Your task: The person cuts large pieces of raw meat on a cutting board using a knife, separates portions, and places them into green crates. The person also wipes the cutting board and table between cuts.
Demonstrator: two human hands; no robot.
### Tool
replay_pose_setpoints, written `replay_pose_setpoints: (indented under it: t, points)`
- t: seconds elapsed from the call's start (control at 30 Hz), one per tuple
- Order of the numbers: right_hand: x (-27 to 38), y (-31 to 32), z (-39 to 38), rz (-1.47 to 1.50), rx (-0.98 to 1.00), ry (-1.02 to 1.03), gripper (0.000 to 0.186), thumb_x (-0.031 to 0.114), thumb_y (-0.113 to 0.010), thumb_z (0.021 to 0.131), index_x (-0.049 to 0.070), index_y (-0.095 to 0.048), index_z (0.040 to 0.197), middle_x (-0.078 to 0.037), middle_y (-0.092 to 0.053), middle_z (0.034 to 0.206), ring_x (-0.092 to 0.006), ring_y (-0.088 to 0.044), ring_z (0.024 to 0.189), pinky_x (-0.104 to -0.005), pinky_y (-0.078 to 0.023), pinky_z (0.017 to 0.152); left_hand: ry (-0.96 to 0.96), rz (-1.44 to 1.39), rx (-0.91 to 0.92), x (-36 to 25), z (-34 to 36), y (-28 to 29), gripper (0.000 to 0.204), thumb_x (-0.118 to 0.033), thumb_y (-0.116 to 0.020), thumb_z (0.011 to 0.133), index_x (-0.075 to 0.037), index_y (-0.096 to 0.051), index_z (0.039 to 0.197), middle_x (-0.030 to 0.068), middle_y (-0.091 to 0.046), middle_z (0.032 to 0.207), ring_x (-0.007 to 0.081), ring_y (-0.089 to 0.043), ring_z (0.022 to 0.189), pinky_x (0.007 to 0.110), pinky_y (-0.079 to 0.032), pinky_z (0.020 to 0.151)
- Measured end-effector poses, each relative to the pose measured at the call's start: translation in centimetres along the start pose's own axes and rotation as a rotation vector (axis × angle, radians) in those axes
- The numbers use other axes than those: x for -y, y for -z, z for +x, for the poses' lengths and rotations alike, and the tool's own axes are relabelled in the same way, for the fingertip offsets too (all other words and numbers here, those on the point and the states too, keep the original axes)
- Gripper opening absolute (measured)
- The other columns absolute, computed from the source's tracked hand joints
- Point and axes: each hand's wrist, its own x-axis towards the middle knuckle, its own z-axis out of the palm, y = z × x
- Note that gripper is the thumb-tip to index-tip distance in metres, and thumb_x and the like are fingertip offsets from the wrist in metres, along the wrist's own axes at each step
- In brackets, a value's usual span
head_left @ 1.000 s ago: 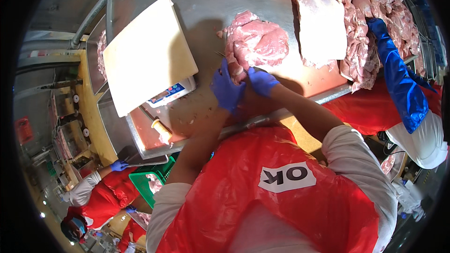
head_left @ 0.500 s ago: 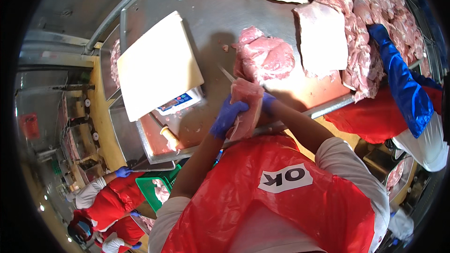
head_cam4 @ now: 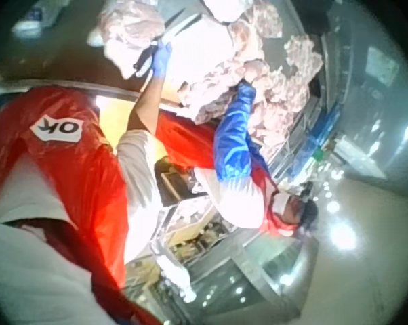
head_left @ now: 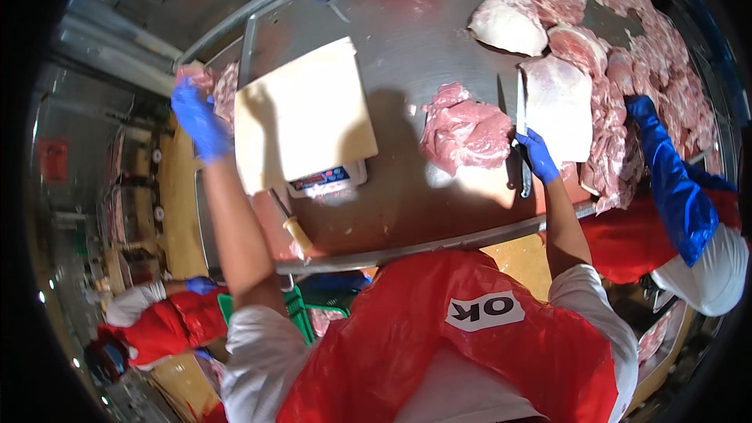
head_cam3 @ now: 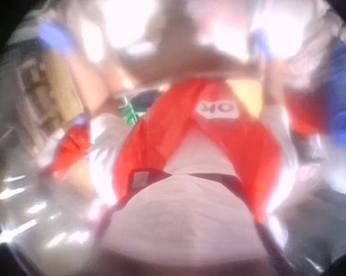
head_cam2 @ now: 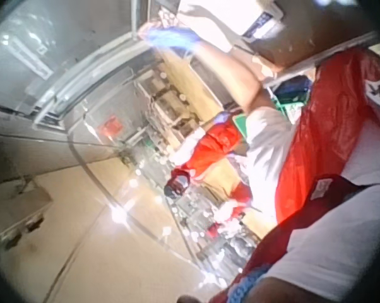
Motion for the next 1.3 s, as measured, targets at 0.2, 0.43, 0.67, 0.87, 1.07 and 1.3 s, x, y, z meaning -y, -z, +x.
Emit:
replay_pose_setpoints:
  t: [0.2, 0.43, 0.67, 0.87, 1.07, 1.3]
  points:
    - [0.9, -1.8, 1.3, 0.458, 0.11, -0.165, 0.015, 0.022, -0.062, 0.089, 0.008, -0.064, 0.093, -0.004, -0.065, 0.079, -0.0129, -0.059, 0.069, -0.0258, -0.049, 0.064, -0.442, 0.558, 0.916, 16.0, -25.0, -14.4, 0.059, -0.028, -0.067, 0.089, 0.005, -0.044, 0.132, 0.024, -0.053, 0.129, 0.0301, -0.053, 0.121, 0.039, -0.045, 0.099]
    - [-2.1, -5.7, -0.4, 0.569, 0.263, -0.133, 0.013, 0.014, -0.062, 0.09, 0.008, -0.062, 0.101, -0.004, -0.064, 0.088, -0.0147, -0.061, 0.085, -0.0294, -0.051, 0.08, 0.796, 0.041, 1.071, 21.4, -22.7, -18.3, 0.072, -0.019, -0.076, 0.08, -0.004, -0.04, 0.141, 0.0119, -0.053, 0.134, 0.023, -0.052, 0.121, 0.035, -0.044, 0.102]
    - [-7.5, -4.9, -2.6, 0.698, 0.341, -0.222, 0.041, 0.019, -0.063, 0.09, 0.001, -0.054, 0.126, -0.012, -0.06, 0.12, -0.0229, -0.057, 0.112, -0.0407, -0.045, 0.1, 0.735, -0.192, 1.148, 20.0, -27.7, -13.7, 0.057, -0.005, -0.072, 0.078, -0.003, -0.051, 0.131, 0.0072, -0.06, 0.121, 0.0179, -0.058, 0.111, 0.031, -0.048, 0.095]
    - [-1.0, -7.6, -10.2, 0.256, 0.226, 0.201, 0.045, 0.024, -0.057, 0.093, -0.001, -0.05, 0.13, -0.013, -0.058, 0.125, -0.0224, -0.054, 0.118, -0.04, -0.043, 0.104, 0.805, -0.255, 1.025, 9.4, -26.4, -9.5, 0.058, -0.001, -0.067, 0.078, -0.002, -0.048, 0.133, 0.008, -0.059, 0.121, 0.0186, -0.057, 0.113, 0.032, -0.047, 0.097]
    - [14.4, -18.9, -7.7, 0.642, 0.466, -0.033, 0.042, 0.024, -0.052, 0.096, 0.002, -0.051, 0.131, -0.014, -0.058, 0.127, -0.0249, -0.055, 0.118, -0.0391, -0.041, 0.105, 0.458, -0.199, 0.824, -1.3, -16.2, -5.5, 0.051, -0.001, -0.062, 0.081, -0.002, -0.049, 0.13, 0.0086, -0.06, 0.119, 0.0202, -0.058, 0.11, 0.033, -0.047, 0.097]
    - [18.5, -33.1, -2.7, 0.301, 0.638, -0.1, 0.023, 0.026, -0.061, 0.092, 0.008, -0.062, 0.106, -0.008, -0.064, 0.112, -0.0196, -0.06, 0.106, -0.0389, -0.053, 0.088, 0.478, -0.061, 0.425, 3.1, -7.5, 5.5, 0.069, -0.012, -0.062, 0.086, -0.009, -0.028, 0.145, 0.0115, -0.049, 0.131, 0.0199, -0.052, 0.116, 0.033, -0.047, 0.091]
